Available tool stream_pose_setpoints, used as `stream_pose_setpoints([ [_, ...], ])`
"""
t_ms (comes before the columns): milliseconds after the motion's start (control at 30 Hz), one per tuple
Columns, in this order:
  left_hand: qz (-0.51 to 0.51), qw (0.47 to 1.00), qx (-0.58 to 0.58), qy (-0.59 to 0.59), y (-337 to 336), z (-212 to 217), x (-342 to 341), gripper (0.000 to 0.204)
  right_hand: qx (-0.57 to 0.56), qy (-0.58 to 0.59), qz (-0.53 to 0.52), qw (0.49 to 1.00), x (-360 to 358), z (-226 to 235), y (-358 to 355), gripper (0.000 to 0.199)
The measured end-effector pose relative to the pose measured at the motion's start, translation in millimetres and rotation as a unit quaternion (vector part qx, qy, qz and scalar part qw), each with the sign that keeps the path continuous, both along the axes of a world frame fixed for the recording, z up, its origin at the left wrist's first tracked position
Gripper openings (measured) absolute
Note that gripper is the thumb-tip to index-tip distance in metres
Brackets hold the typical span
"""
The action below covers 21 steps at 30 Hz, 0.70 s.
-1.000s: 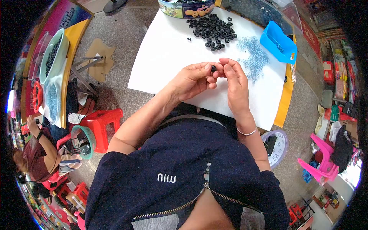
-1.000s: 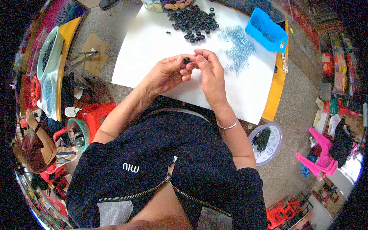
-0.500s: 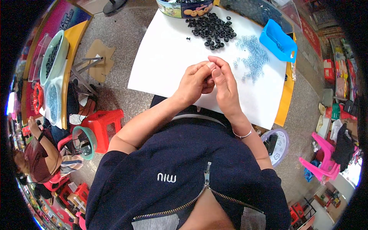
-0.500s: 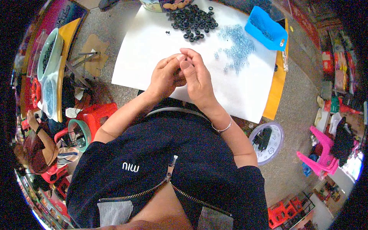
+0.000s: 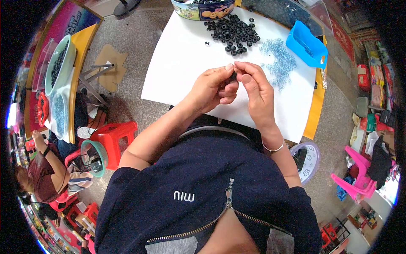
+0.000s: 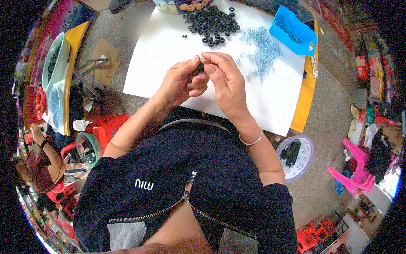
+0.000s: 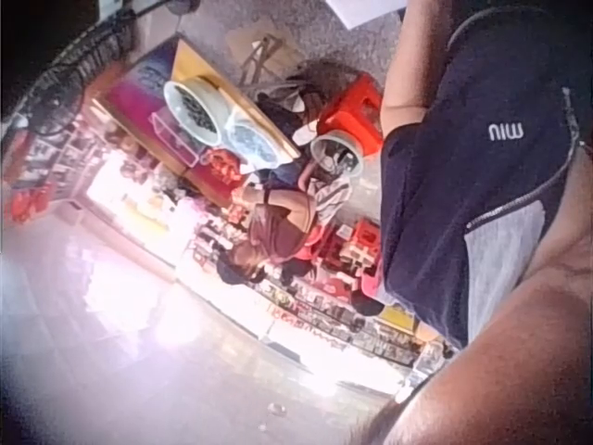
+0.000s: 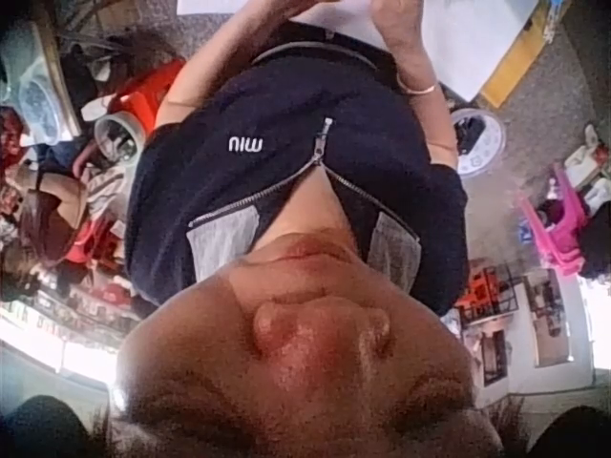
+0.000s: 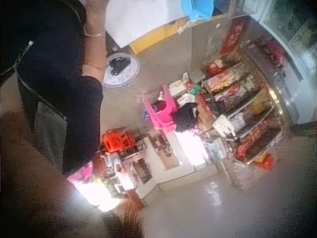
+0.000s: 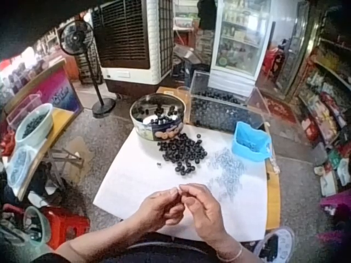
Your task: The person assembles decorative components by inserting small transparent beads into black plastic pieces by hand.
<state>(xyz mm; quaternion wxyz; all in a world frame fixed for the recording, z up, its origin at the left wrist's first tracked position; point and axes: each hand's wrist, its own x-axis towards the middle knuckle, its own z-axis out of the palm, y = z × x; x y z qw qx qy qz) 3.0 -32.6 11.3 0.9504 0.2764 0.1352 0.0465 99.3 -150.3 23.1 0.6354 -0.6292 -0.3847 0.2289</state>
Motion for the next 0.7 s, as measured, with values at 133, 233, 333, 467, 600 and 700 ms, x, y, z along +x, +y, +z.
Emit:
stream_pose_setpoints([
  [133,-0.014,0.999,0.023,-0.018,0,-8,0,0.029,0.000,-0.101,-0.024,0.995,6,2,0,0.018],
  [233,-0.005,0.999,0.053,-0.005,-2,-8,1,0.028,-0.012,-0.153,-0.034,0.988,9,3,-2,0.016],
  [333,-0.024,0.997,0.069,-0.003,0,-9,0,0.027,-0.016,-0.174,-0.033,0.984,9,6,-1,0.014],
  [467,-0.039,0.997,0.065,0.006,4,-9,-2,0.027,-0.030,-0.160,-0.014,0.986,14,2,-1,0.012],
  [600,-0.027,1.000,0.004,-0.001,5,-7,-4,0.028,-0.024,-0.098,-0.020,0.995,15,-2,-3,0.011],
  [700,-0.033,0.999,0.031,-0.008,6,-8,-5,0.028,-0.027,-0.030,-0.025,0.999,11,0,-4,0.010],
])
